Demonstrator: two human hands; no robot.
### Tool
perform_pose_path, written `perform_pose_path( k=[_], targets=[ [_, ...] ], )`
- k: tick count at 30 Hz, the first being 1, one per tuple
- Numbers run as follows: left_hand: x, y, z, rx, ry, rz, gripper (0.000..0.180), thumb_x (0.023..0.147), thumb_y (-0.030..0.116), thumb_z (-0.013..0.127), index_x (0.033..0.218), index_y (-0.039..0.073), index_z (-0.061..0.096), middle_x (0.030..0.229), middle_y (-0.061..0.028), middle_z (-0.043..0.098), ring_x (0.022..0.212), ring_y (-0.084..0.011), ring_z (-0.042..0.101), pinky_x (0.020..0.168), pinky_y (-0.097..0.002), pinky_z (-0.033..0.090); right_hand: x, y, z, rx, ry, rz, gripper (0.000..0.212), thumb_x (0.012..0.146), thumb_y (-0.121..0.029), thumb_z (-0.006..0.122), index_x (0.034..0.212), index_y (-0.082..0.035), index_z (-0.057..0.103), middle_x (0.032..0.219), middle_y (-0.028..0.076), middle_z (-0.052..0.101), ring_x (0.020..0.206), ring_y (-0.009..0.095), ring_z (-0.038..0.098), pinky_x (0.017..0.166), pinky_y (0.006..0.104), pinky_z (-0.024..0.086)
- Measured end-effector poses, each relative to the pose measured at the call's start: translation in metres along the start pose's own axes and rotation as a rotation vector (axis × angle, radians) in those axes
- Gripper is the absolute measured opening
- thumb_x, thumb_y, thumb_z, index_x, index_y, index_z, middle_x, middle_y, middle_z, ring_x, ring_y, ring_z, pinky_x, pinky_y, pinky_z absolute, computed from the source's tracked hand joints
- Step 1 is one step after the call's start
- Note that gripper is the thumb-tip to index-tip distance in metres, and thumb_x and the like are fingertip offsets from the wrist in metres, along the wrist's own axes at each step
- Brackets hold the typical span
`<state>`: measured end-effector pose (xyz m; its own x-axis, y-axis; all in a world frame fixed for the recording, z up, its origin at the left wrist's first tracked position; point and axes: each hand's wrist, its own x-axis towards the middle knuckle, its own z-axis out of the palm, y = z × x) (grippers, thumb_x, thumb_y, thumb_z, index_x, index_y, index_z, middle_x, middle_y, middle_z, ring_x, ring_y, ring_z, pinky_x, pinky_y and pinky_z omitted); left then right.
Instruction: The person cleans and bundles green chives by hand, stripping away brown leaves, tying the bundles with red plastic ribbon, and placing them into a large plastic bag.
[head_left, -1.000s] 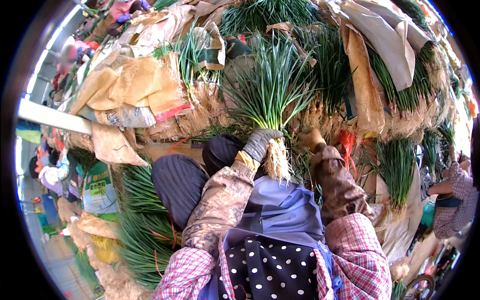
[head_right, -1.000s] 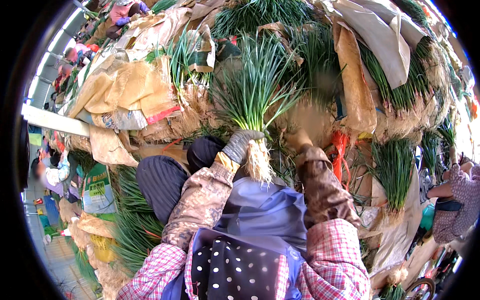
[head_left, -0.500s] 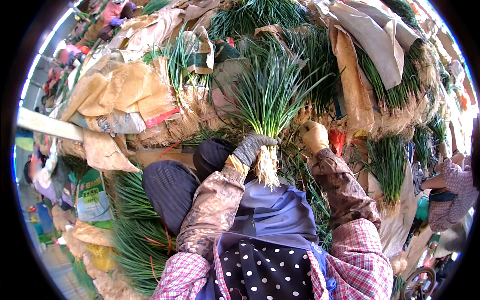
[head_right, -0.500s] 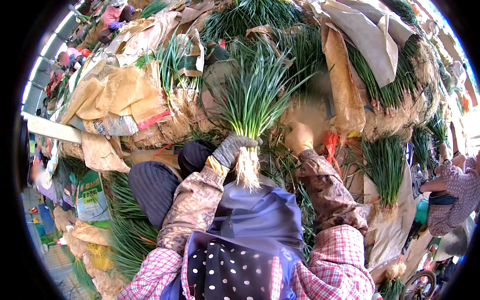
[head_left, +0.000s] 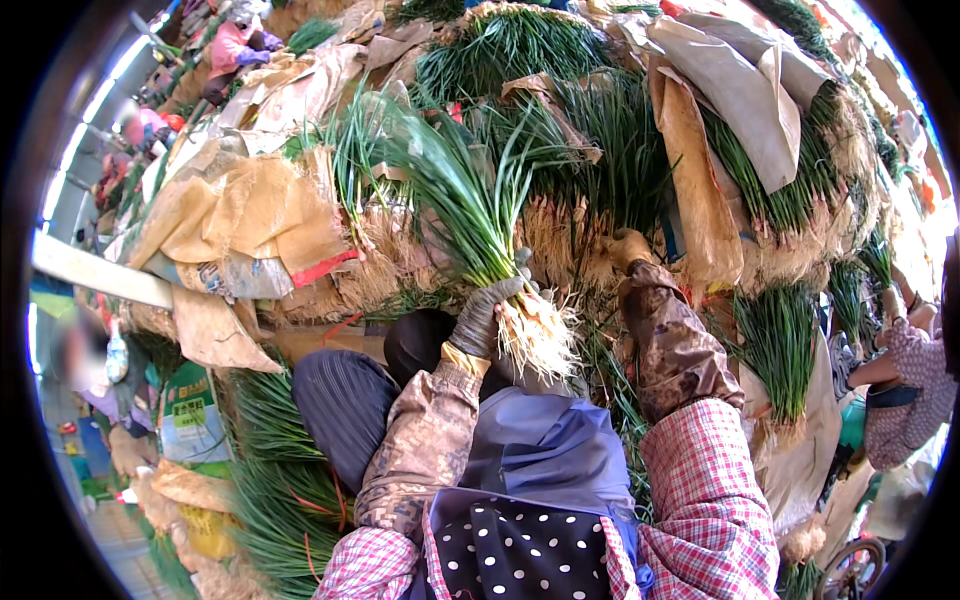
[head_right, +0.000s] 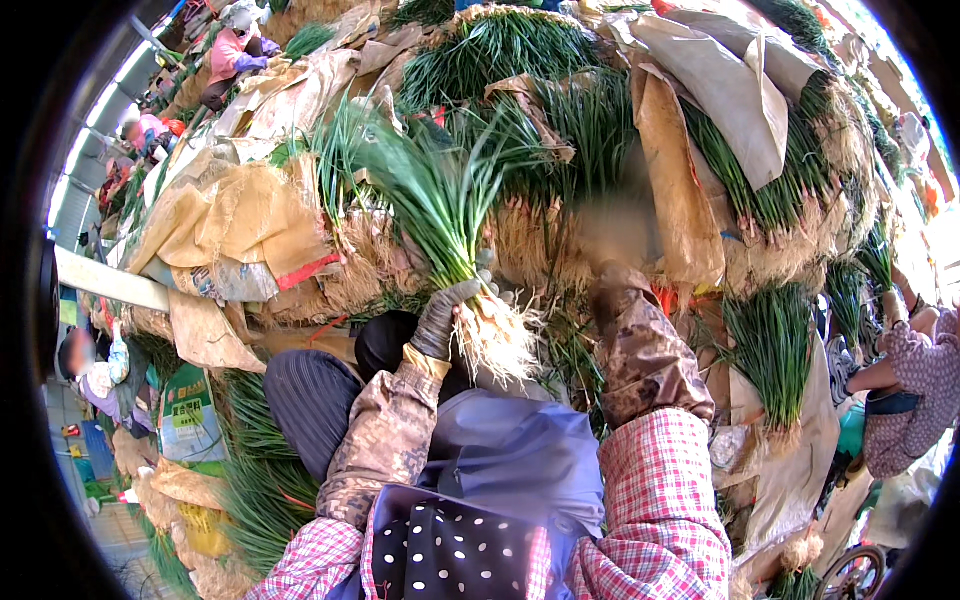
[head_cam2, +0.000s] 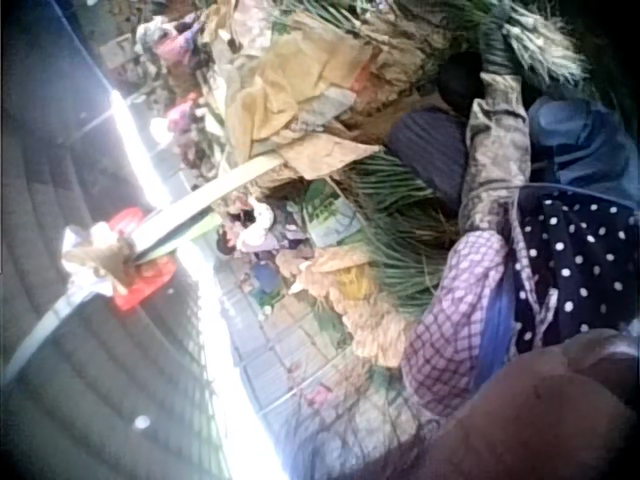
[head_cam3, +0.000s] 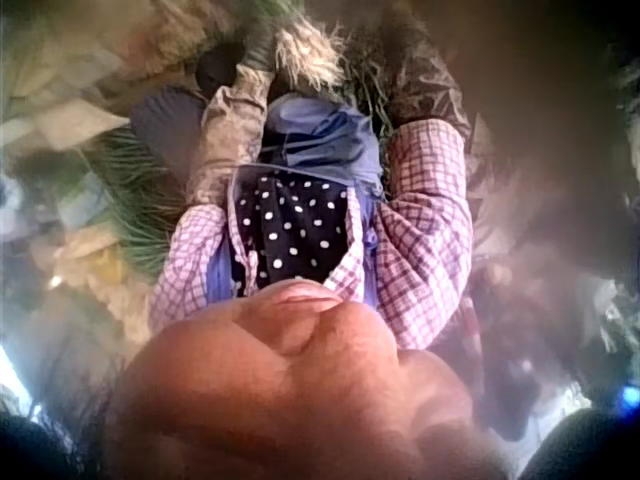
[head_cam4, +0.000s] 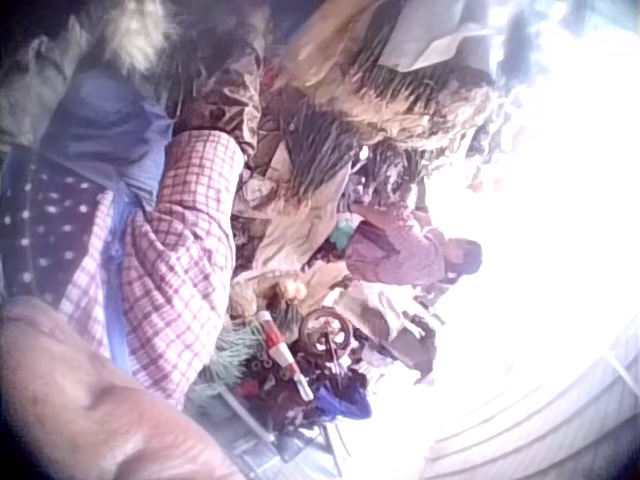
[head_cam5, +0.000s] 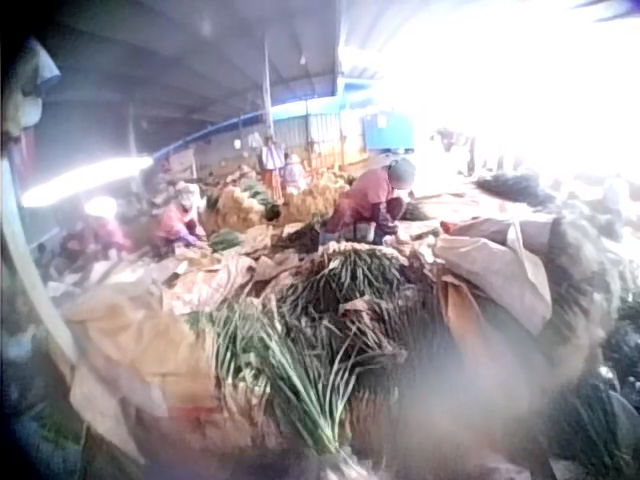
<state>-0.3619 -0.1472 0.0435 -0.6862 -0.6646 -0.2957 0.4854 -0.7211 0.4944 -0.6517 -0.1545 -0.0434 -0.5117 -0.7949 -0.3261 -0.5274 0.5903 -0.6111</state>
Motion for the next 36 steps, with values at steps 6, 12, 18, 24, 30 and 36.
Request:
perform_pose_path(
  k=[6,12,18,24,30,36],
  targets=[
    [0.006,-0.009,-0.015,0.077,0.084,-0.087,0.043,0.072,0.009,0.063,0.111,-0.002,0.049,0.098,-0.0128,0.059,0.080,-0.0250,0.061,0.072,-0.0367,0.051,-0.090,-0.069,-0.009,0.126,-0.127,0.024,0.040,0.077,-0.025,0.065,0.107,0.000,0.055,0.098,0.015,0.061,0.087,0.021,0.059,0.078,0.0309,0.048],
    [0.009,-0.007,-0.017,0.052,-0.093,-0.391,0.023,0.075,0.011,0.060,0.094,-0.002,0.056,0.076,-0.0117,0.062,0.060,-0.0211,0.060,0.059,-0.0308,0.052,-0.164,-0.065,0.020,0.114,-0.005,-0.495,0.035,0.084,-0.037,0.052,0.092,-0.004,0.061,0.077,0.016,0.063,0.070,0.026,0.062,0.066,0.0349,0.049],
    [0.018,-0.017,-0.030,0.072,-0.072,-0.377,0.028,0.074,0.017,0.060,0.091,-0.005,0.056,0.073,-0.0156,0.061,0.062,-0.0245,0.061,0.061,-0.0341,0.052,-0.113,-0.052,0.037,0.636,-0.129,-0.150,0.050,0.082,-0.046,0.052,0.095,0.002,0.058,0.084,0.012,0.062,0.071,0.020,0.059,0.065,0.0324,0.046],
    [0.022,-0.021,-0.038,0.086,0.019,-0.429,0.027,0.074,0.017,0.060,0.089,-0.006,0.056,0.072,-0.0164,0.061,0.060,-0.0250,0.061,0.061,-0.0346,0.052,-0.088,-0.075,0.049,1.003,-0.243,0.152,0.036,0.079,-0.031,0.064,0.095,0.000,0.056,0.067,0.002,0.057,0.055,0.011,0.051,0.050,0.0238,0.042],
    [0.010,-0.015,-0.028,0.182,0.004,-0.290,0.026,0.074,0.016,0.060,0.092,-0.003,0.056,0.073,-0.0106,0.060,0.060,-0.0208,0.060,0.058,-0.0320,0.052,-0.106,-0.069,0.063,0.924,-0.139,0.002,0.022,0.082,-0.022,0.060,0.088,0.000,0.060,0.068,0.005,0.060,0.055,0.012,0.056,0.049,0.0255,0.045],
    [0.009,-0.014,-0.027,0.148,0.007,-0.241,0.031,0.074,0.012,0.061,0.101,-0.001,0.055,0.078,-0.0087,0.060,0.064,-0.0193,0.060,0.059,-0.0314,0.051,-0.123,-0.069,0.032,0.474,0.177,-0.136,0.019,0.083,-0.019,0.057,0.091,-0.002,0.061,0.070,0.008,0.061,0.059,0.012,0.058,0.054,0.0259,0.047]
  ],
)
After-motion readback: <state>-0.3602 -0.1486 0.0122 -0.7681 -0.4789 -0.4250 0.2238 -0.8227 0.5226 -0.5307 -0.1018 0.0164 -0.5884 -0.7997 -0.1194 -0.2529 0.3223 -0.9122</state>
